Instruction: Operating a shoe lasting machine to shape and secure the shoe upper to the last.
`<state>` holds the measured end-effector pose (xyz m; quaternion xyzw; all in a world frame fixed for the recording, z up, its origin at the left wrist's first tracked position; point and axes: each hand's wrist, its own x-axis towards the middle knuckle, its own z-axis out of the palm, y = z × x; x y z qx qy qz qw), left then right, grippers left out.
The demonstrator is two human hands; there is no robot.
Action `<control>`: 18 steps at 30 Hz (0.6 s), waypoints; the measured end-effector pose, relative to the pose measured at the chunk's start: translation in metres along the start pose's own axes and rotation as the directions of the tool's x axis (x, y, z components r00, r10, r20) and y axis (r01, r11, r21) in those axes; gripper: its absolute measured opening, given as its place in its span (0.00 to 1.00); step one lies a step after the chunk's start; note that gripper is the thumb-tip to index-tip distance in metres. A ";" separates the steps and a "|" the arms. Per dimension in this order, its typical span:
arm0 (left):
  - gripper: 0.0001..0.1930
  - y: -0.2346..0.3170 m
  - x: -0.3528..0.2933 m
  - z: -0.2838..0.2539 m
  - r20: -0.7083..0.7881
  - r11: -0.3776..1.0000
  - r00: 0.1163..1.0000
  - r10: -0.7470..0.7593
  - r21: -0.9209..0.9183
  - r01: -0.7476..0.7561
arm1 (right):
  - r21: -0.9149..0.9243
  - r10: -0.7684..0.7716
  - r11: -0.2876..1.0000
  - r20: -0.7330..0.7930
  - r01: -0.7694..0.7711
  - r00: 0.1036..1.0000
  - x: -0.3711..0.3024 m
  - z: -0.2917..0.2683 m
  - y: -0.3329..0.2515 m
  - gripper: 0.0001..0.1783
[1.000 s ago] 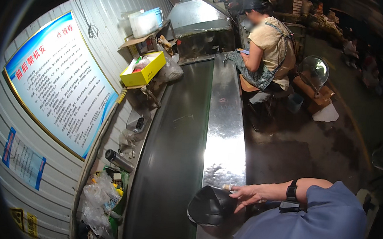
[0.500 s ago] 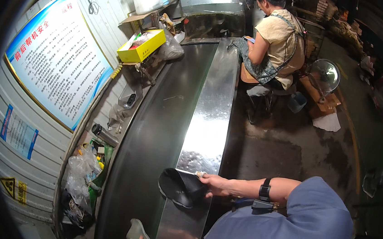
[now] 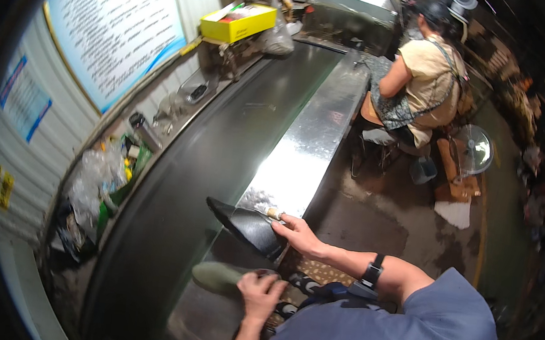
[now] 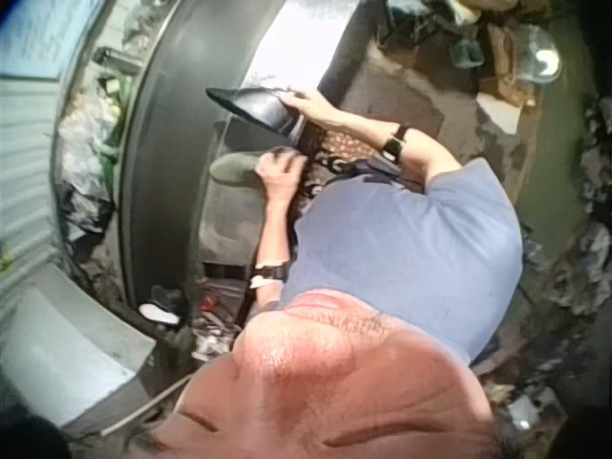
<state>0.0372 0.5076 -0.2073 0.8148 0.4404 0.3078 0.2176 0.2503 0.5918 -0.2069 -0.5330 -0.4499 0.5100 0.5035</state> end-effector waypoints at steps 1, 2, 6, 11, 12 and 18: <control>0.16 -0.028 -0.019 -0.001 -0.138 0.916 0.952 -0.272 -0.339 0.213 | -0.174 -0.026 0.984 0.124 0.048 0.992 -0.009 0.001 -0.017 0.18; 0.25 -0.040 -0.016 -0.022 -0.011 0.569 0.826 -0.563 -0.730 0.378 | -0.329 -0.032 0.937 0.253 0.117 0.967 -0.021 -0.002 -0.043 0.18; 0.33 -0.084 0.019 -0.094 0.513 -0.461 0.579 -0.634 -0.851 0.250 | -0.299 -0.384 0.664 0.651 0.686 0.655 -0.059 -0.009 -0.048 0.13; 0.14 -0.132 0.000 -0.074 0.411 -0.229 0.338 -0.847 -0.855 0.466 | -0.280 -0.417 0.381 0.799 0.881 0.434 -0.090 -0.008 0.045 0.23; 0.15 -0.140 -0.001 -0.069 0.210 0.044 0.332 -0.920 -0.784 0.619 | -0.263 -0.411 0.386 0.809 0.884 0.420 -0.091 -0.002 0.047 0.23; 0.18 -0.180 -0.015 -0.039 -0.430 0.485 0.360 -0.828 -0.225 0.845 | -0.245 -0.457 0.704 0.563 0.667 0.689 -0.076 0.035 0.063 0.50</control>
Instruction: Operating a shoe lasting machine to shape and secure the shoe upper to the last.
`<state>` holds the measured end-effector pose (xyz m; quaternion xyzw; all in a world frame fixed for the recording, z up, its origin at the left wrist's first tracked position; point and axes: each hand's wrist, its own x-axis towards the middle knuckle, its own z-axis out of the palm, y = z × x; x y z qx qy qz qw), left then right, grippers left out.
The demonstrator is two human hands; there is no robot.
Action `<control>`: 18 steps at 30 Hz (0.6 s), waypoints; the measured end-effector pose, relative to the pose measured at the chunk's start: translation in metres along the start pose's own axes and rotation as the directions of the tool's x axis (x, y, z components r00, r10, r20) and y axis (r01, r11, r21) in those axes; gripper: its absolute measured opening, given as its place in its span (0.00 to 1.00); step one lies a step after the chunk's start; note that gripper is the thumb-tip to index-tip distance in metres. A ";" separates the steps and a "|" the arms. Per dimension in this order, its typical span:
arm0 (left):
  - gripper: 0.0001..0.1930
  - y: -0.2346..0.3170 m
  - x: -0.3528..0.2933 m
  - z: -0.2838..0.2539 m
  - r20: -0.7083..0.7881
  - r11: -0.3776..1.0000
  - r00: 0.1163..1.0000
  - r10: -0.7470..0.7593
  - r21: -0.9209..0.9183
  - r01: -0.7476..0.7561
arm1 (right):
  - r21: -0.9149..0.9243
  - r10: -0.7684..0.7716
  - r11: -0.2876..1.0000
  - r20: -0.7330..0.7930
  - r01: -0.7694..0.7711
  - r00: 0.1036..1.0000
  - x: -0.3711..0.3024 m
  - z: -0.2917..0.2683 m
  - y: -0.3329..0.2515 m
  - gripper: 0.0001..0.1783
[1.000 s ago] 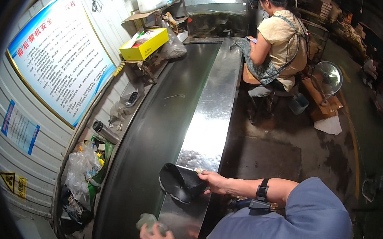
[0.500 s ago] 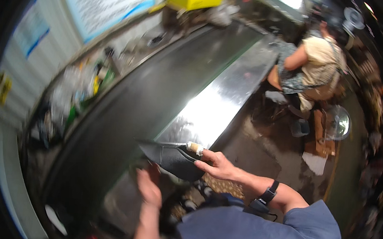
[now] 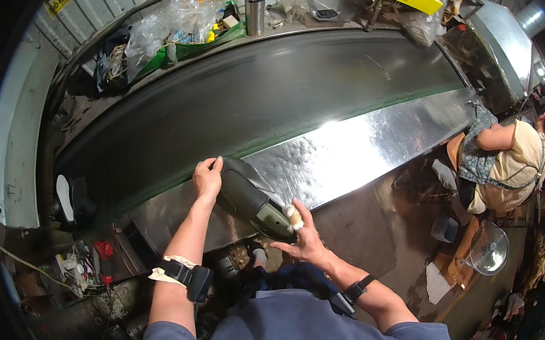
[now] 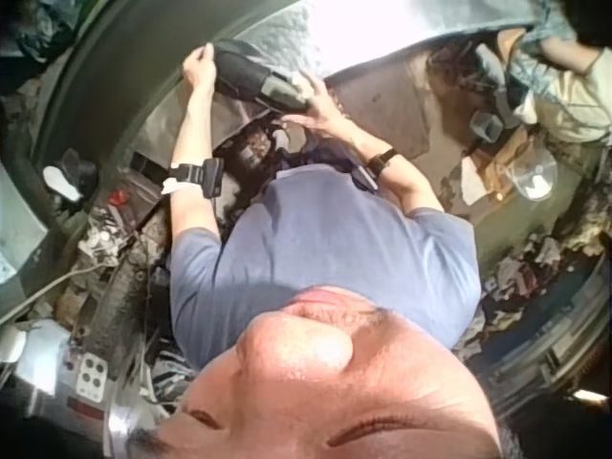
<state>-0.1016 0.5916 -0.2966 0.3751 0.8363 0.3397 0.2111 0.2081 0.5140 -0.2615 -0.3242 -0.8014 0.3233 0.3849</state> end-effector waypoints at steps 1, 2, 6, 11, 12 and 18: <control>0.18 0.013 -0.005 0.005 -0.033 0.999 0.999 -0.003 0.043 0.005 | 0.043 0.062 0.997 0.010 -0.062 0.998 -0.001 0.001 0.005 0.54; 0.17 0.024 -0.011 0.007 -0.067 0.996 0.998 -0.006 0.086 0.012 | 0.086 0.121 0.989 0.023 -0.123 0.992 -0.001 0.002 0.011 0.59; 0.16 0.031 -0.038 -0.008 -0.026 0.981 0.985 -0.168 0.099 0.170 | 0.135 0.112 0.980 0.238 -0.147 0.965 -0.015 -0.020 0.019 0.49; 0.24 0.029 -0.062 -0.006 0.104 0.941 0.940 -0.324 -0.067 0.332 | 0.114 0.044 0.989 0.342 -0.089 0.939 -0.026 -0.039 0.023 0.43; 0.29 0.034 -0.065 -0.001 0.034 0.936 0.935 -0.353 -0.001 0.353 | 0.127 0.034 0.988 0.361 -0.086 0.932 -0.026 -0.036 0.023 0.43; 0.33 0.066 -0.079 0.013 0.046 0.920 0.935 -0.350 0.202 0.335 | 0.181 0.120 0.963 0.371 -0.198 0.921 -0.036 -0.033 0.041 0.47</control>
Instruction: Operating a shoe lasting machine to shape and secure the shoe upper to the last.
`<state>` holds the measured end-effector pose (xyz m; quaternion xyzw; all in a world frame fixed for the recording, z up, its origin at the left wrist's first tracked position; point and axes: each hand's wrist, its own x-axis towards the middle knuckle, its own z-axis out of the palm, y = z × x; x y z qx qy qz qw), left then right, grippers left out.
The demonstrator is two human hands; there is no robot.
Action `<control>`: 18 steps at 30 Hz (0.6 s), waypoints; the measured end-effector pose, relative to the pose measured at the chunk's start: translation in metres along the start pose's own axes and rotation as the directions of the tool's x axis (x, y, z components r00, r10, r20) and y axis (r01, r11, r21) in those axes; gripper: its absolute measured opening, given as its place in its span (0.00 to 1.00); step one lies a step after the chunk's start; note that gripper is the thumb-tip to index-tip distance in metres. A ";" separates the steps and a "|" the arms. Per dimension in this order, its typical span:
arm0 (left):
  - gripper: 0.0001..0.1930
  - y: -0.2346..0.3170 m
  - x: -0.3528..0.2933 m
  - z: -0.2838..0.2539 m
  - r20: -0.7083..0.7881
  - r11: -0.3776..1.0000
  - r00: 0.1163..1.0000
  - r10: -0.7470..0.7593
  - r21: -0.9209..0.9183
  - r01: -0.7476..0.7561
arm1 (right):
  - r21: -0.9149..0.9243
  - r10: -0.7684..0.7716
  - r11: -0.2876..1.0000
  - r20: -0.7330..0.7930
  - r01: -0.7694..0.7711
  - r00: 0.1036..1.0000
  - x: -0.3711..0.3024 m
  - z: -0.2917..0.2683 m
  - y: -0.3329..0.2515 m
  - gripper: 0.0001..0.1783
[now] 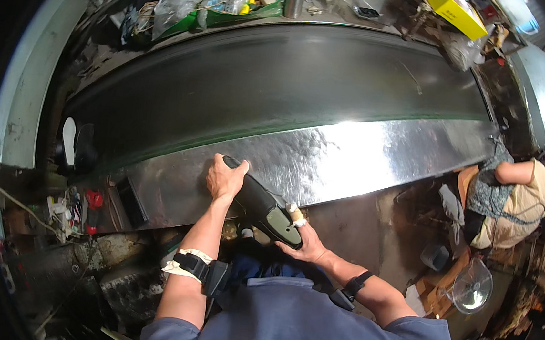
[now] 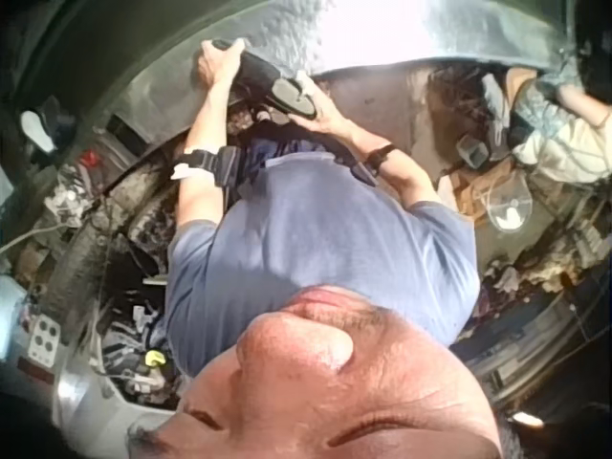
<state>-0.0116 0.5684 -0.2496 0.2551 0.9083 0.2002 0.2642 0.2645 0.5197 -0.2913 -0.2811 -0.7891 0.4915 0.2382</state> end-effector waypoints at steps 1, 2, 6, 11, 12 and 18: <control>0.30 -0.003 0.004 0.000 -0.012 1.000 1.000 -0.015 -0.020 0.014 | 0.003 -0.050 0.999 -0.014 0.050 0.999 0.003 0.001 0.003 0.48; 0.30 -0.004 0.008 0.000 -0.031 0.999 0.999 -0.032 -0.029 0.032 | 0.007 -0.102 0.995 -0.027 0.102 0.994 0.005 0.001 0.006 0.48; 0.23 -0.030 0.004 -0.009 -0.110 0.970 0.994 -0.020 -0.241 -0.008 | 0.075 -0.025 0.997 0.084 0.019 0.996 0.002 -0.006 -0.007 0.49; 0.19 -0.050 -0.041 -0.050 -0.222 0.876 0.974 0.045 -0.461 -0.145 | 0.576 0.319 0.628 0.423 -0.523 0.848 0.040 -0.027 -0.064 0.52; 0.19 -0.053 -0.053 -0.061 -0.244 0.844 0.967 0.073 -0.501 -0.190 | 0.535 0.453 0.536 0.471 -0.653 0.757 0.062 -0.022 -0.075 0.53; 0.19 -0.087 -0.115 -0.133 -0.389 0.805 0.919 -0.060 -0.564 -0.186 | 0.300 0.524 0.637 0.507 -0.710 0.684 0.087 0.030 -0.125 0.43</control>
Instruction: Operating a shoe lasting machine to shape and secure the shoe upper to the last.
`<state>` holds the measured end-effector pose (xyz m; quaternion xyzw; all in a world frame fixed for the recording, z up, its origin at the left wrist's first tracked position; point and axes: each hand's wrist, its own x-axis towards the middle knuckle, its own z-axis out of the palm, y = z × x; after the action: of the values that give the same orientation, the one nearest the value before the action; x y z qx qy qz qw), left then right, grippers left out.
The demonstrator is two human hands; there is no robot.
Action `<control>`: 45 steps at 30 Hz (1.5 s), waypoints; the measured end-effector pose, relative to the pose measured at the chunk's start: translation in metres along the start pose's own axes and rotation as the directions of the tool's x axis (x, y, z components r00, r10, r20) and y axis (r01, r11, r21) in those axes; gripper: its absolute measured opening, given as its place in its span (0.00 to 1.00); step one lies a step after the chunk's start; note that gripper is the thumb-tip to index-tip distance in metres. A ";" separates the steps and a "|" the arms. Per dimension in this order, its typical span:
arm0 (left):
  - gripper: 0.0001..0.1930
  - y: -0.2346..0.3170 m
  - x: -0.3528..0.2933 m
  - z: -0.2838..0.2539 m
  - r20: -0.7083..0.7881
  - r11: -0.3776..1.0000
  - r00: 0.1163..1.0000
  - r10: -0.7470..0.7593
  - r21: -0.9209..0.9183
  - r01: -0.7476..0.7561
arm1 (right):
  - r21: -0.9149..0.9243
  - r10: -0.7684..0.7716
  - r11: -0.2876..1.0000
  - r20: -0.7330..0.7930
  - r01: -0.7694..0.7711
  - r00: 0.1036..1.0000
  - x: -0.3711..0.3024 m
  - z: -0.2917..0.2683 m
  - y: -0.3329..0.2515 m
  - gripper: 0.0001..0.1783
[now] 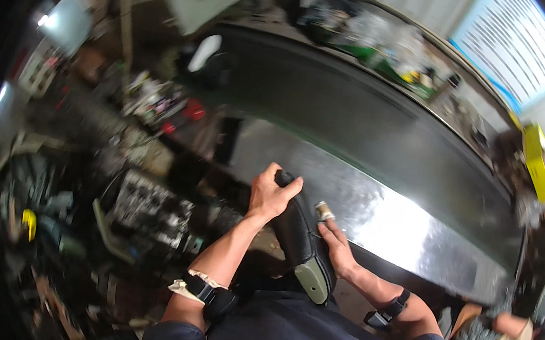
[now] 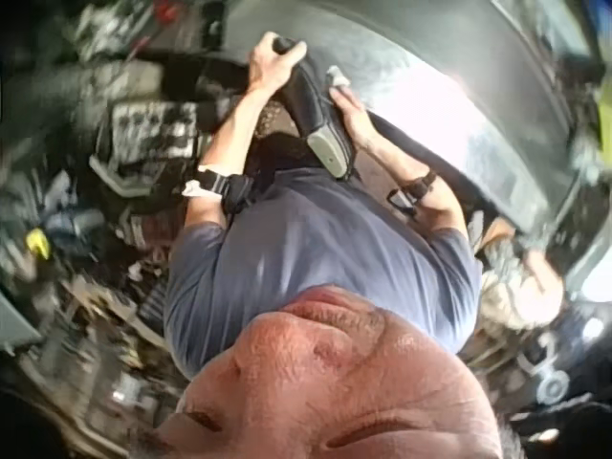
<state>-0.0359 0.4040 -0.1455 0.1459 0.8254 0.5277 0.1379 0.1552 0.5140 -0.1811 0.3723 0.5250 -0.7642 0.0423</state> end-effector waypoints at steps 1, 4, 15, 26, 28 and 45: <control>0.19 -0.007 -0.005 -0.027 -0.065 1.000 0.998 -0.012 -0.020 0.011 | 0.109 -0.087 0.991 0.119 0.074 0.989 -0.011 0.028 -0.018 0.34; 0.19 -0.029 -0.019 -0.110 -0.269 1.000 0.963 0.001 -0.003 -0.002 | 0.011 -0.292 0.954 0.241 0.299 0.926 -0.011 0.099 -0.017 0.29; 0.26 -0.088 -0.134 -0.426 -0.917 0.997 0.397 -0.023 -0.052 -0.064 | 0.173 -0.210 0.977 0.653 0.127 0.728 -0.056 0.385 0.005 0.26; 0.48 -0.218 -0.226 -0.537 -0.902 0.893 0.427 -0.068 -0.245 -0.377 | 0.061 -0.126 0.991 0.739 0.120 0.662 -0.087 0.540 0.031 0.30; 0.48 -0.213 -0.262 -0.525 -0.821 0.992 0.567 -0.072 -0.118 -0.045 | 0.038 -0.089 0.996 0.621 0.084 0.778 -0.087 0.558 0.034 0.30; 0.12 -0.212 -0.279 -0.586 -0.569 0.494 0.579 -0.584 -0.815 -0.303 | -0.196 -0.192 0.898 0.629 0.393 0.753 -0.037 0.703 0.094 0.31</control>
<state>-0.0230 -0.2754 -0.0810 -0.2755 0.4248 0.8499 -0.1464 -0.1440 -0.1259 -0.1099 0.0137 0.6525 -0.7442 0.1420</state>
